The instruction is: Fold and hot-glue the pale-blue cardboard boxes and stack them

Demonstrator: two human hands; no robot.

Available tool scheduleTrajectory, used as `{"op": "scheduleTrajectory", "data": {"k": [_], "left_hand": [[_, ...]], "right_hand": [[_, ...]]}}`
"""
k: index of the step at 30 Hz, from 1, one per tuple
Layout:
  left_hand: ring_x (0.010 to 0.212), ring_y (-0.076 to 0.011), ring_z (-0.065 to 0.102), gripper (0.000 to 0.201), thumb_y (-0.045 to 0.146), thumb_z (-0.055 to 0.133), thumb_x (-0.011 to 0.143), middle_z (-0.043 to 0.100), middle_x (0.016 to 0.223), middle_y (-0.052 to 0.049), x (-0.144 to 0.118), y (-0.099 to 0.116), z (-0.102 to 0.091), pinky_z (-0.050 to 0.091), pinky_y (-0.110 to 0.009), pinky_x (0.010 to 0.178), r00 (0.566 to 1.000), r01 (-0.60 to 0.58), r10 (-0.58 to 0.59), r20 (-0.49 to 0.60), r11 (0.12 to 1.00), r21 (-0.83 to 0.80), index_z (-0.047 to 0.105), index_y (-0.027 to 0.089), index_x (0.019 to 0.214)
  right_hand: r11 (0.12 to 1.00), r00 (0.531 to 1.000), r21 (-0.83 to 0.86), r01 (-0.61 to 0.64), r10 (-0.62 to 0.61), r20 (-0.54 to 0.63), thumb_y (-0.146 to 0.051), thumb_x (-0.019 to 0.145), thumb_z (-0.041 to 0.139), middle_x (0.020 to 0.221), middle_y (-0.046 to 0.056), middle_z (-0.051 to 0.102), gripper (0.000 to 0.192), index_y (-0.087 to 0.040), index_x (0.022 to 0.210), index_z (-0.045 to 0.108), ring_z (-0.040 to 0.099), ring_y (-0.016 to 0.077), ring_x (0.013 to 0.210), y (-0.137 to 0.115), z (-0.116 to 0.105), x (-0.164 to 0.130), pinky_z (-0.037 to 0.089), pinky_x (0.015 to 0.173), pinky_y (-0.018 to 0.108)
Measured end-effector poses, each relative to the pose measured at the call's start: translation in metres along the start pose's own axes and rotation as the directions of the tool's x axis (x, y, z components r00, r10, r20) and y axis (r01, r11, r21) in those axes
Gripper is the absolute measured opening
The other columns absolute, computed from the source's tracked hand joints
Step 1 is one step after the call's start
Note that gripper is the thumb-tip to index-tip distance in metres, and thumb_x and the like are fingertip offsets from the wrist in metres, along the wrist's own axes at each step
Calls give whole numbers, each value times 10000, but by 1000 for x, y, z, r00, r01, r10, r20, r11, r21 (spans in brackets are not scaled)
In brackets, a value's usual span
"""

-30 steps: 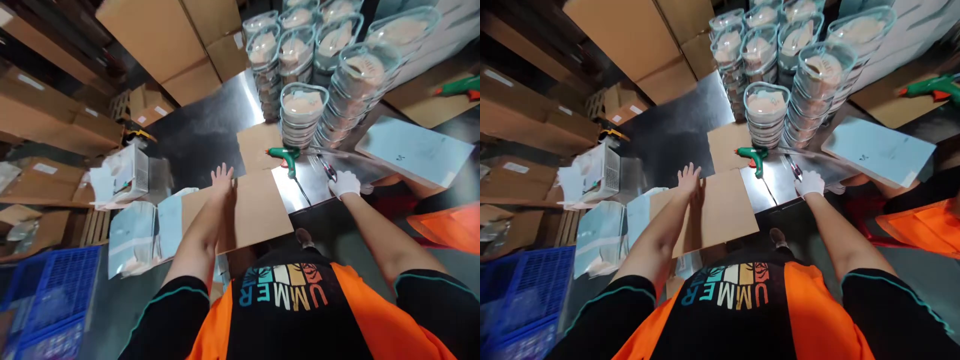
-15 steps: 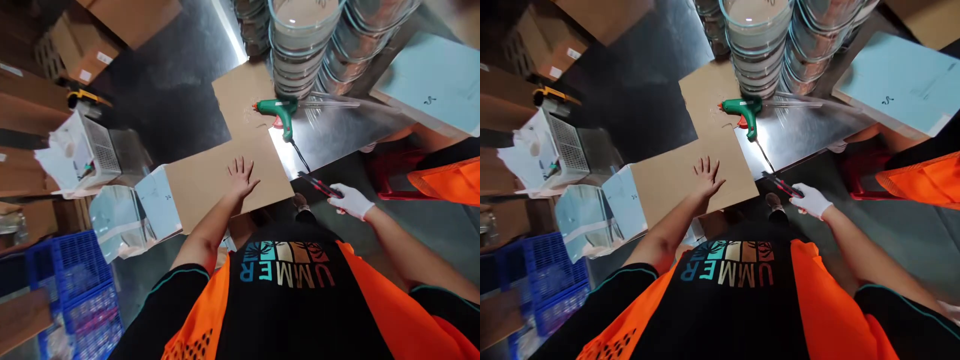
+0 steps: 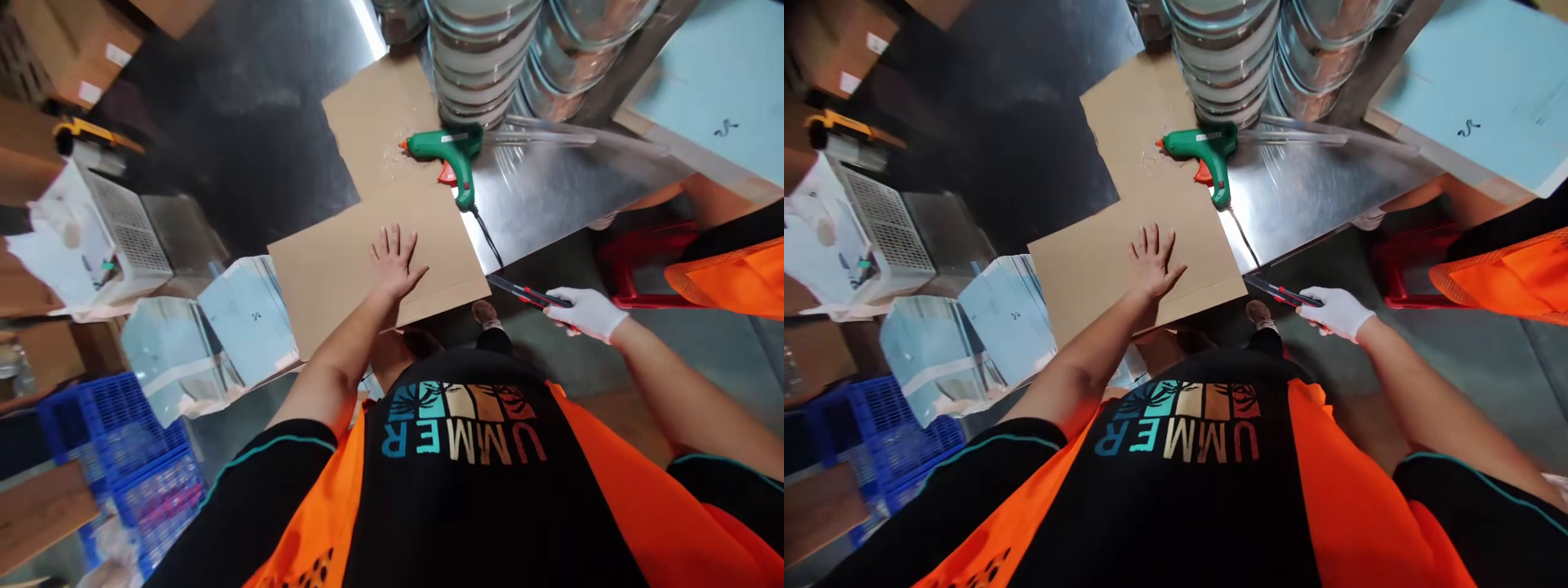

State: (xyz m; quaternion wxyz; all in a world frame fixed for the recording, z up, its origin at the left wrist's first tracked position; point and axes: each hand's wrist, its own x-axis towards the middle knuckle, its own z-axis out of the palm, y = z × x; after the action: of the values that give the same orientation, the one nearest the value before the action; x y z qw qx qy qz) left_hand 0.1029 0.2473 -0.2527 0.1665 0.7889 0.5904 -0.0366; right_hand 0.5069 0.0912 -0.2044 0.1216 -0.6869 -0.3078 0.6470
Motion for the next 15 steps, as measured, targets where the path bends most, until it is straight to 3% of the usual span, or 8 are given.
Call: {"op": "scheduleTrajectory", "data": {"k": [6,11,15], "left_hand": [[1733,-462,-16,953,597,727,948,96,1878,-157,-1,-4,4,-43,-760,1317,1000,2,-3,-11,1000,-14,350,262,1757],[1733,-453,-48,963,673,655,961,75,1881,-150,-2,-10,6,-60,-743,1317,1000,-5,5,-20,1000,-29,342,237,1761],[1733,-451,-55,979,682,657,955,73,1881,-159,-3,-12,6,-75,-727,1321,999,-2,1,-32,1000,-29,340,226,1761]], "right_hand": [[998,999,-52,-30,32,36,-200,888,794,578,-52,547,340,-178,1218,713,439,89,453,-11,-19,0,369,404,204],[979,996,-200,-32,47,70,-199,937,759,588,-38,563,214,-180,1150,746,464,82,466,-22,-19,-4,409,448,204],[985,990,-167,-40,61,124,-188,956,733,580,-33,562,259,-174,1214,751,470,90,473,-24,-20,-6,433,450,211]]}}
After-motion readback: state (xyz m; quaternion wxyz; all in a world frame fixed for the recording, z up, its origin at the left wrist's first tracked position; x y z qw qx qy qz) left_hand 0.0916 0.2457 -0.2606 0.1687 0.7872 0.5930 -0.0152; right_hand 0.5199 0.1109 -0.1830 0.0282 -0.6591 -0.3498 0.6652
